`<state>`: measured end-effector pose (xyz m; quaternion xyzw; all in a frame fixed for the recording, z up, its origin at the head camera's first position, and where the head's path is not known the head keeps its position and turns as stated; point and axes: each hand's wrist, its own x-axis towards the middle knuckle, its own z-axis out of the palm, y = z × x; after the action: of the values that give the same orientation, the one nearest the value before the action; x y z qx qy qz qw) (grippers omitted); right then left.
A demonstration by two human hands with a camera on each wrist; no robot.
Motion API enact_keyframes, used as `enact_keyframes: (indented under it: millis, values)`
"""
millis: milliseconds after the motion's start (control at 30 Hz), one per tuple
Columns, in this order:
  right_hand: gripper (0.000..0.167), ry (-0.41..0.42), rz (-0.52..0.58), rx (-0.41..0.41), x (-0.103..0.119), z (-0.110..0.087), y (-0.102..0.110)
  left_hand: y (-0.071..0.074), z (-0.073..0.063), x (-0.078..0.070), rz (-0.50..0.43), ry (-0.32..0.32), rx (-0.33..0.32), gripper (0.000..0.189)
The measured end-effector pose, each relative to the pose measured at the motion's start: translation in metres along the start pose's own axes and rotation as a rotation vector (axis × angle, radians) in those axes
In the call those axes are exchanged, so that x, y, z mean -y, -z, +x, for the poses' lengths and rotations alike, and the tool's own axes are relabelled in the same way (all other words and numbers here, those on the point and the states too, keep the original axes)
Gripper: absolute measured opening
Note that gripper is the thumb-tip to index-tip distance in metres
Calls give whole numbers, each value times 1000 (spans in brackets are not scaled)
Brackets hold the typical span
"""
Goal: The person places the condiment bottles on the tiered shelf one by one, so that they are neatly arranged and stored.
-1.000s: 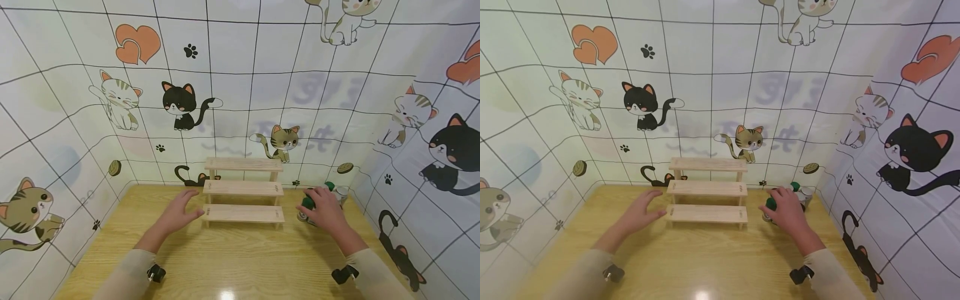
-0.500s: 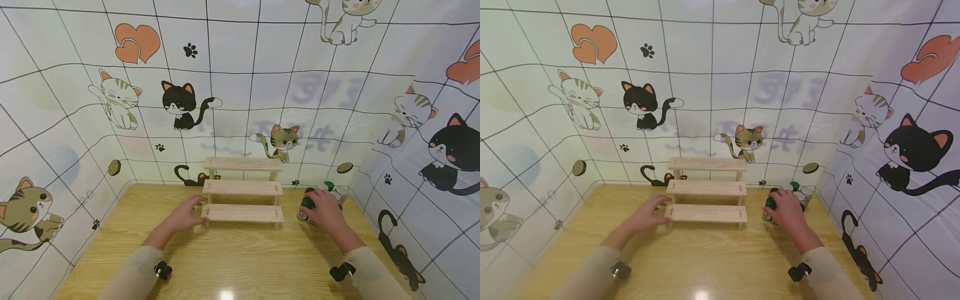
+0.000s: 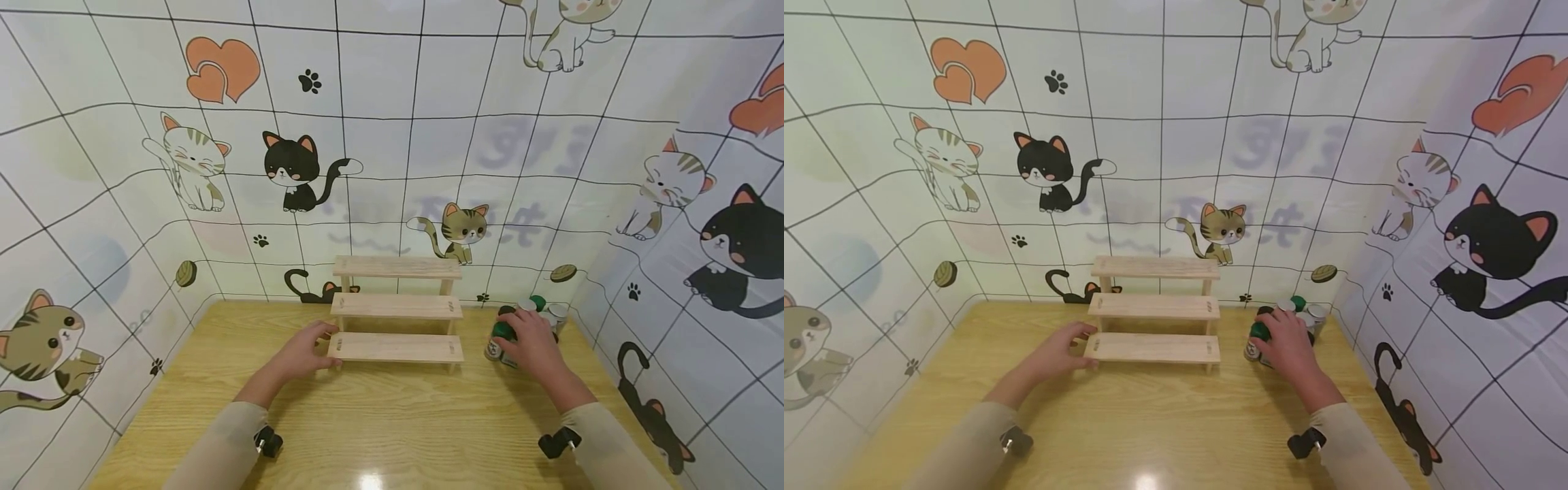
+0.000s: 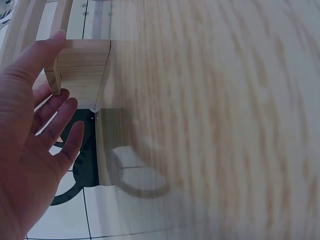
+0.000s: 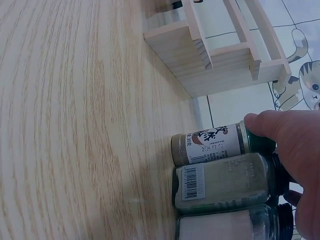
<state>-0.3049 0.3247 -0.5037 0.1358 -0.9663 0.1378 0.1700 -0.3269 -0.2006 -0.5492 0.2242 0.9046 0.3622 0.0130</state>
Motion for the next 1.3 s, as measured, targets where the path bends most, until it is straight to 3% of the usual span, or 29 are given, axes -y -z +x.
enact_keyframes:
  millis: [300, 533, 733, 1067, 1300]
  values:
    - [45, 1, 51, -25, -2, -1, 0, 2, -1, -5, -19, 46, -3, 73]
    - [44, -40, 144, 12, -5, 1, 2, 2, 0, -5, 4, 47, -1, 70]
    - [46, -28, 200, -13, -3, 2, 7, 1, 0, -3, 13, 38, -3, 70]
    - [42, -55, 386, -117, 9, 5, 16, 2, -3, -3, -22, 33, 3, 70]
    - [45, -106, 551, -99, 14, 11, 21, 1, -2, -2, -42, 34, 3, 70]
